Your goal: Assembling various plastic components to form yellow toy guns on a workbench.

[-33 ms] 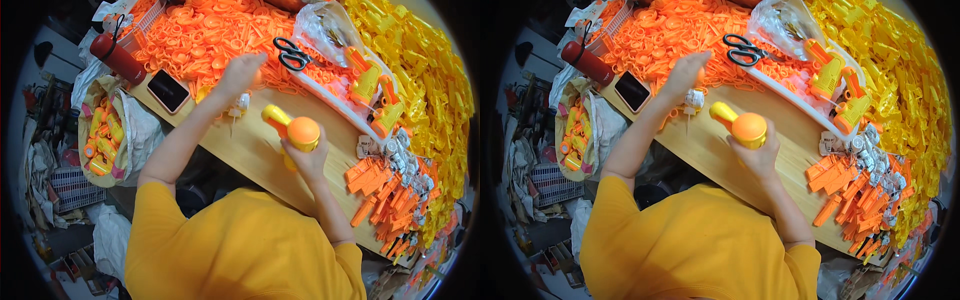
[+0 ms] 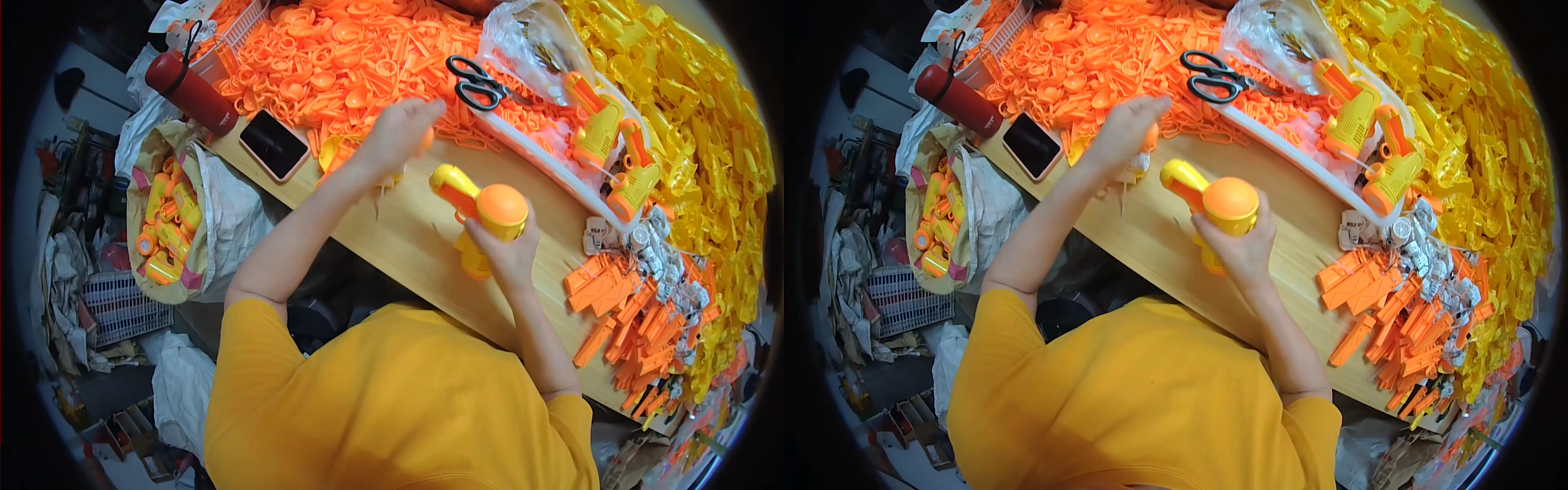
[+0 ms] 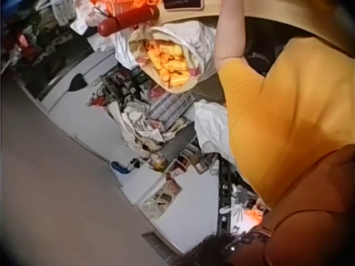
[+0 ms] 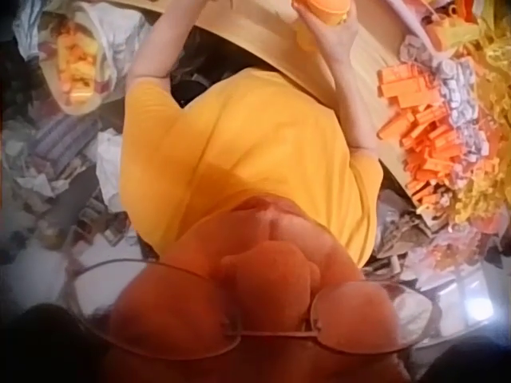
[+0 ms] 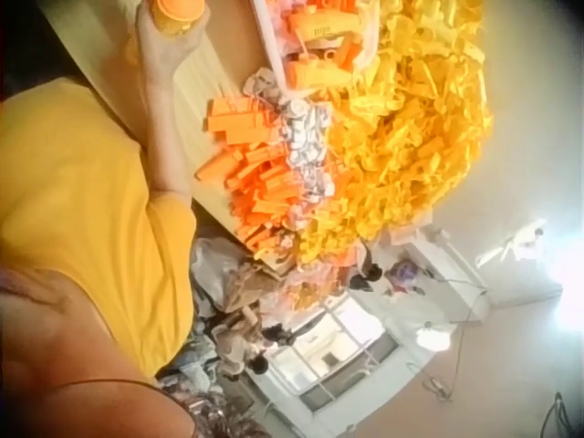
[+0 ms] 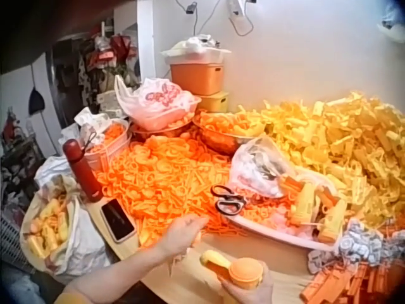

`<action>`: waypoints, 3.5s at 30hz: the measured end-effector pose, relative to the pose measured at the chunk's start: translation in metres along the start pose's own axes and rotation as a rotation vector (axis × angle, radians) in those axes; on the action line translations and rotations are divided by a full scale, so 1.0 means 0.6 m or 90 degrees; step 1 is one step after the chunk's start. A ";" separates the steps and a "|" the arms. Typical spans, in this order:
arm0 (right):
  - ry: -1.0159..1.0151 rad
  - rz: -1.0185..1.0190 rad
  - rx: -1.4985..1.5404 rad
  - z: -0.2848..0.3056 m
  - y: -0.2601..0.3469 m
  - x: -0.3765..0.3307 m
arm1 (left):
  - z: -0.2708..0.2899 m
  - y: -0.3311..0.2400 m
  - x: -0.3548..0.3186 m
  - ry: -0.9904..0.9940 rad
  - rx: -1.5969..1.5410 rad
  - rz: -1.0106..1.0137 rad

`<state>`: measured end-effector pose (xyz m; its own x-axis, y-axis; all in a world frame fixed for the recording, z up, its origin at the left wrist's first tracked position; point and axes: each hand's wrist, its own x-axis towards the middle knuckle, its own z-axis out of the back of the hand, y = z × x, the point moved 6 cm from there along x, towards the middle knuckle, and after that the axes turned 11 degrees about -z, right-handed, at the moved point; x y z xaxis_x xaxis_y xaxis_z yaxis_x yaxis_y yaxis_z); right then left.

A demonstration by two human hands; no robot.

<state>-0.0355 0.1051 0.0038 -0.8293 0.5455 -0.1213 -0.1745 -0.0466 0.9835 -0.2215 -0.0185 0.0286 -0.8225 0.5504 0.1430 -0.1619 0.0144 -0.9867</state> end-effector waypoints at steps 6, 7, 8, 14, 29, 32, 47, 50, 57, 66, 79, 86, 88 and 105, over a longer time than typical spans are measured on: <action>0.123 -0.217 0.243 -0.009 -0.021 -0.005 | -0.036 0.035 -0.064 0.075 -0.026 0.106; 0.140 -0.237 0.271 -0.013 -0.025 -0.008 | -0.041 0.031 -0.069 0.072 -0.073 0.131; 0.157 -0.257 0.299 -0.015 -0.028 -0.012 | -0.046 0.029 -0.073 0.069 -0.121 0.156; 0.157 -0.215 0.270 -0.018 -0.022 -0.029 | -0.067 0.041 -0.098 0.136 -0.189 0.259; 0.219 -0.343 0.353 -0.005 -0.033 -0.036 | -0.041 0.000 -0.030 0.116 0.157 -0.150; 0.180 -0.354 0.421 0.013 -0.056 -0.029 | 0.036 -0.004 0.058 -0.057 0.384 -0.288; 0.205 -0.398 0.620 0.042 -0.078 -0.057 | 0.081 0.029 0.196 -0.178 0.499 -0.390; 0.156 -0.416 0.602 0.052 -0.100 -0.061 | 0.115 0.016 0.147 -0.232 0.274 -0.346; 0.323 -0.386 0.620 0.003 -0.053 -0.052 | 0.049 -0.019 0.006 -0.106 0.029 -0.172; 0.497 -0.514 0.590 -0.031 -0.040 -0.062 | -0.109 -0.076 -0.063 0.478 0.059 -0.093; 0.485 -0.513 0.439 -0.040 -0.053 -0.058 | -0.137 -0.020 -0.102 0.625 -0.030 0.062; 0.398 -0.436 0.384 -0.046 -0.037 -0.053 | -0.130 0.000 -0.111 0.323 -0.142 0.111; 0.354 -0.418 0.357 -0.047 -0.031 -0.055 | -0.125 0.013 -0.107 0.303 -0.172 0.123; 0.215 -0.293 0.623 0.019 -0.029 -0.028 | 0.118 0.041 0.161 0.069 0.894 -0.227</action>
<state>-0.0127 0.1063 -0.0100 -0.9204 0.0815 -0.3825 -0.1322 0.8556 0.5004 -0.3431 -0.0240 0.0238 -0.5908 0.7524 0.2913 -0.7872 -0.6166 -0.0040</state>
